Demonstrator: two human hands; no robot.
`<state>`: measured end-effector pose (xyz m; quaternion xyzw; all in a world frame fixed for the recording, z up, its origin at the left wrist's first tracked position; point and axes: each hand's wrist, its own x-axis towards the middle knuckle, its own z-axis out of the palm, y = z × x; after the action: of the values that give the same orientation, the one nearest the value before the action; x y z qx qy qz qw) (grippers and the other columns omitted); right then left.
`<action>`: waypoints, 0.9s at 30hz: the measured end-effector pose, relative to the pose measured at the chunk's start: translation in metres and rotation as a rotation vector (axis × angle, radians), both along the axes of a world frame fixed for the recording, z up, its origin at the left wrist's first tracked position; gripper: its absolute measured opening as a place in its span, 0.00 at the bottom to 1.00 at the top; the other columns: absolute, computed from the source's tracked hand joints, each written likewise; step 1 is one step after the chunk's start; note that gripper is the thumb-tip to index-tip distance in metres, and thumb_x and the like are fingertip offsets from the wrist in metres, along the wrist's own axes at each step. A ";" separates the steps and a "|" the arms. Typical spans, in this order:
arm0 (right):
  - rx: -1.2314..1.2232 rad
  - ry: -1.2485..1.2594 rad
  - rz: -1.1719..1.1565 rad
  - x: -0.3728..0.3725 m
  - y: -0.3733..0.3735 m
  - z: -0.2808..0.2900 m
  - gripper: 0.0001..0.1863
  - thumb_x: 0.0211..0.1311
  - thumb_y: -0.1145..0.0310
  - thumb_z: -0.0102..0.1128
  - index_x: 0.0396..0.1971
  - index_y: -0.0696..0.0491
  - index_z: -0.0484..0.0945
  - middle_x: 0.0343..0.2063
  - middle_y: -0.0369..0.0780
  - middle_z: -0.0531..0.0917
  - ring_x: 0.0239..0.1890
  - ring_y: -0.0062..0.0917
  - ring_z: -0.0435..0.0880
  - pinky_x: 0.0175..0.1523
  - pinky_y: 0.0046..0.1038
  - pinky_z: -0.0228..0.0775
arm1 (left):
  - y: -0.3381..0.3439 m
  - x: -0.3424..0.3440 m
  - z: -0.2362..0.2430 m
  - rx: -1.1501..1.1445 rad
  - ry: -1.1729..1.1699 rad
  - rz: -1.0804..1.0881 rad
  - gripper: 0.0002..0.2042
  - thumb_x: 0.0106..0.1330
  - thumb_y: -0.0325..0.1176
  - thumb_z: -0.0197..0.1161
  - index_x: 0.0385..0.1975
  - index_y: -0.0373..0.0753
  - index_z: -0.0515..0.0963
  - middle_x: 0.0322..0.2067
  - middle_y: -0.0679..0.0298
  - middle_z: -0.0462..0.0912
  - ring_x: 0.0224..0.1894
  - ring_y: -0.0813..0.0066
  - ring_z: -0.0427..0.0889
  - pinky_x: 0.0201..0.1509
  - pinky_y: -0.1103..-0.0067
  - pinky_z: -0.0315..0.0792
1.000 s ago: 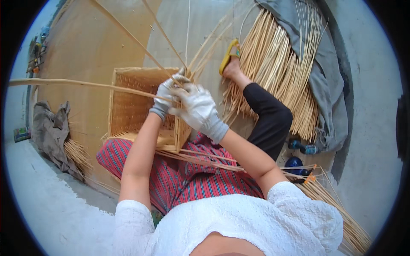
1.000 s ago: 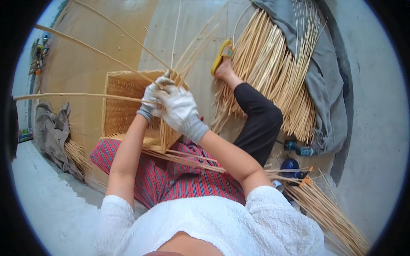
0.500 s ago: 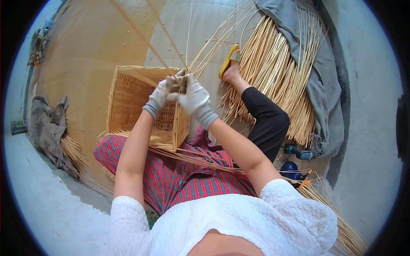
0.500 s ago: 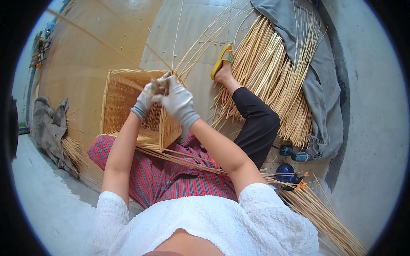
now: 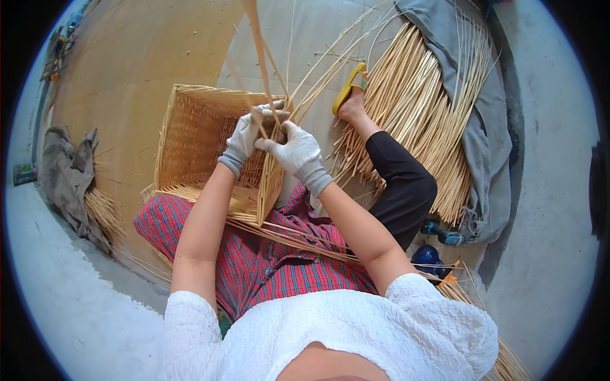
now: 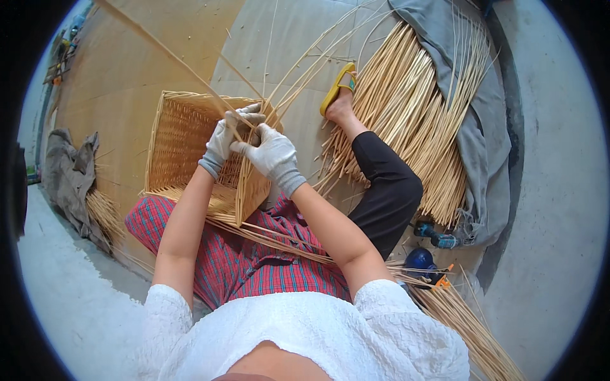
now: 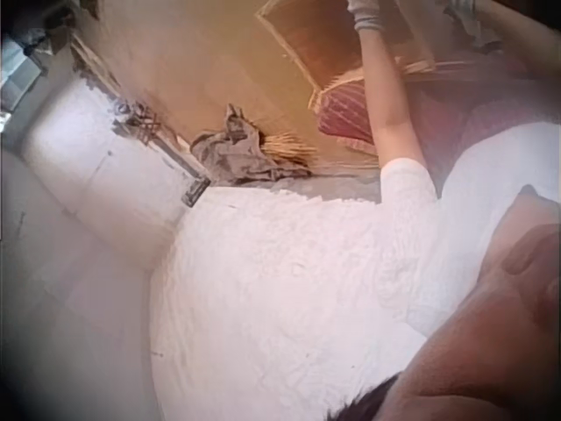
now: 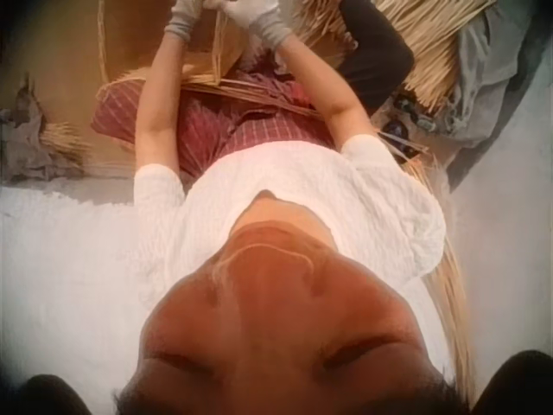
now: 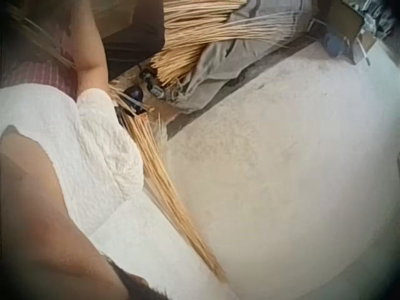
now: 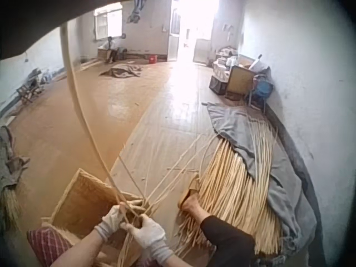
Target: The person sits on the floor and weaves a rectangular basket using thin bamboo strips. They interlace the strips through the vertical frame of the basket, occasionally adjusting the structure and trimming excess material with scissors.
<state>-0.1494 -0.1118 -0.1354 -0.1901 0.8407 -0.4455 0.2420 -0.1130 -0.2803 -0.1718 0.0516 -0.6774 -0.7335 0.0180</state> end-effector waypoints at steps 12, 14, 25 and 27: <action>-0.507 -0.549 -0.136 -0.038 0.026 -0.061 0.24 0.58 0.49 0.71 0.38 0.57 0.79 0.31 0.37 0.83 0.28 0.21 0.79 0.37 0.26 0.75 | 0.022 -0.009 -0.002 -0.083 -0.007 0.312 0.15 0.67 0.34 0.69 0.51 0.40 0.76 0.39 0.67 0.83 0.37 0.81 0.79 0.43 0.80 0.76; -0.486 -0.442 -0.460 -0.058 0.023 -0.084 0.27 0.58 0.46 0.71 0.40 0.57 0.78 0.33 0.36 0.82 0.29 0.21 0.79 0.37 0.25 0.75 | 0.031 -0.009 -0.007 -0.173 0.010 0.417 0.14 0.64 0.33 0.71 0.47 0.40 0.77 0.39 0.67 0.82 0.36 0.80 0.79 0.43 0.79 0.76; -0.615 -0.608 -0.347 -0.108 -0.045 -0.078 0.15 0.56 0.62 0.74 0.38 0.57 0.86 0.28 0.35 0.85 0.26 0.20 0.81 0.32 0.26 0.75 | 0.033 -0.019 0.022 -0.275 -0.252 0.351 0.10 0.63 0.32 0.72 0.38 0.37 0.78 0.34 0.68 0.82 0.37 0.82 0.77 0.44 0.80 0.74; -0.462 -0.357 -0.399 -0.098 -0.052 -0.064 0.14 0.55 0.62 0.74 0.32 0.58 0.87 0.26 0.36 0.85 0.25 0.20 0.80 0.31 0.28 0.74 | 0.031 -0.007 0.022 -0.361 -0.280 0.359 0.10 0.66 0.34 0.69 0.41 0.36 0.79 0.37 0.66 0.83 0.42 0.78 0.79 0.50 0.77 0.75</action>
<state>-0.2479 -0.1634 -0.1995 0.0093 0.6829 -0.6886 0.2439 -0.1198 -0.2490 -0.1494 0.2672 -0.7730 -0.5719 0.0628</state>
